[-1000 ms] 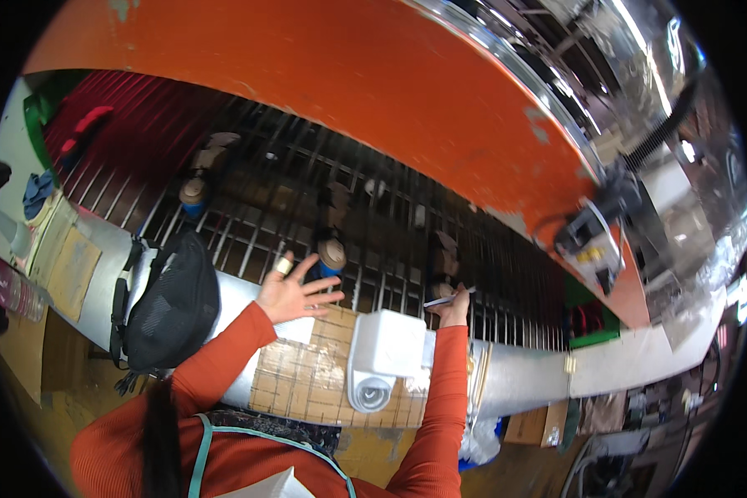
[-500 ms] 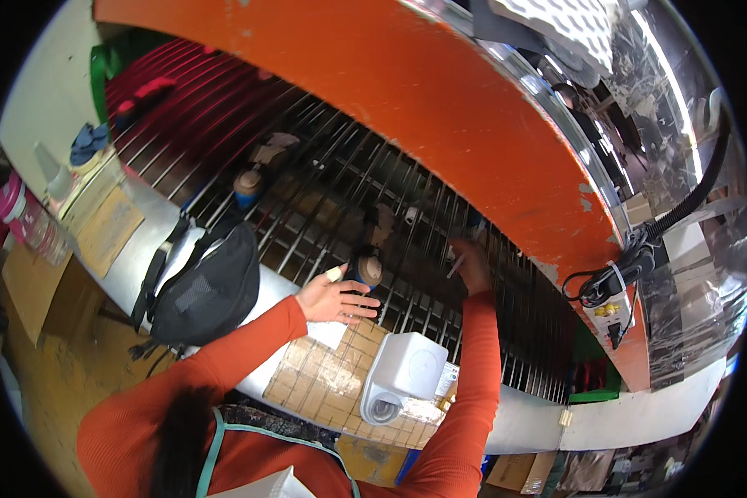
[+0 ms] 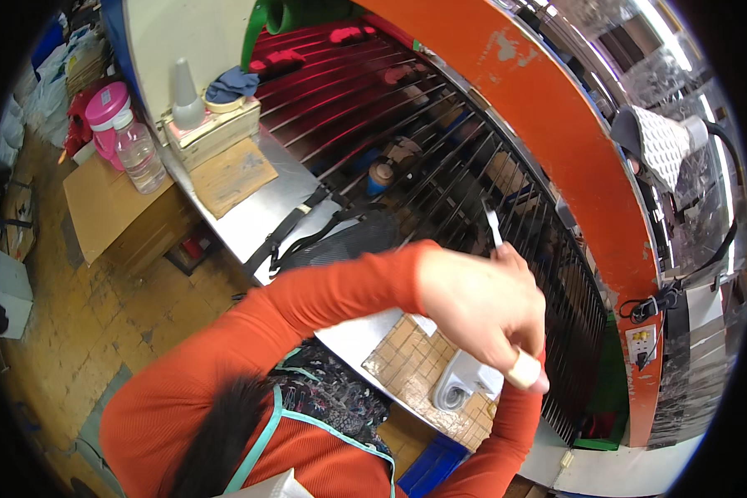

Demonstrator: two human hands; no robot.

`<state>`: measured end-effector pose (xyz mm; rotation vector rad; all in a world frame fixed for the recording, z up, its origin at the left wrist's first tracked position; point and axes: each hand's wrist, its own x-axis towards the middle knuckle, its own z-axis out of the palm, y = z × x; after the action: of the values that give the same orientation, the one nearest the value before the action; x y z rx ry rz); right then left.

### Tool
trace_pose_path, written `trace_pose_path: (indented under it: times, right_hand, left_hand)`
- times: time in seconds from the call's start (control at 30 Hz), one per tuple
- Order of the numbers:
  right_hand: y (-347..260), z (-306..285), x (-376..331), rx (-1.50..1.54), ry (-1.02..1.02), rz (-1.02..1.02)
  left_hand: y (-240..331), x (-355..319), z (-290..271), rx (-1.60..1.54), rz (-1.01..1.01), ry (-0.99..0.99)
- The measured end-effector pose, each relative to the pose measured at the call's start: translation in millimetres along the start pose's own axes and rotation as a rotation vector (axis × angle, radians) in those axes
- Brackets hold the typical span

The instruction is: The person applies glue to the sole of a sandal using a brush, then sets the sandal aside and stirs a container of liquid with a wooden stick. The person repeats the gluing process on the same sandal multiple times.

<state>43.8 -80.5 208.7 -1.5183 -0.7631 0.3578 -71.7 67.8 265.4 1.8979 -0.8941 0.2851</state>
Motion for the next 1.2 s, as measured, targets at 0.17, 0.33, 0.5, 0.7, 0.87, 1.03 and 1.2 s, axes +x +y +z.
trace_pose_path:
  times: [0.17,0.33,0.5,0.7,0.87,1.03,1.2]
  right_hand:
    - [7.7,92.7,44.7,-0.460,-0.482,0.210]
    - [88.5,211.7,27.5,-0.496,-0.665,-0.184]
    - [154.9,340.5,46.4,-0.889,-0.538,-0.585]
    - [194.6,391.7,39.3,-1.187,-0.528,-0.533]
    - [192.8,383.1,37.4,-1.212,-0.549,-0.577]
    - [180.7,373.1,24.8,-1.149,-0.577,-0.480]
    - [165.2,350.6,0.0,-1.048,-0.502,-0.405]
  left_hand:
    - [4.5,-176.7,-27.3,0.429,-0.269,0.406]
    - [-28.8,-360.7,15.1,0.946,-1.257,0.782]
    - [-68.7,-418.3,42.0,0.831,-1.194,0.927]
    - [-90.3,-400.4,45.6,1.143,-1.205,0.847]
    - [-108.8,-374.2,42.4,1.430,-1.349,0.702]
    - [-113.5,-374.8,41.4,1.429,-1.400,0.632]
    - [-115.3,-376.3,43.0,1.406,-1.381,0.663]
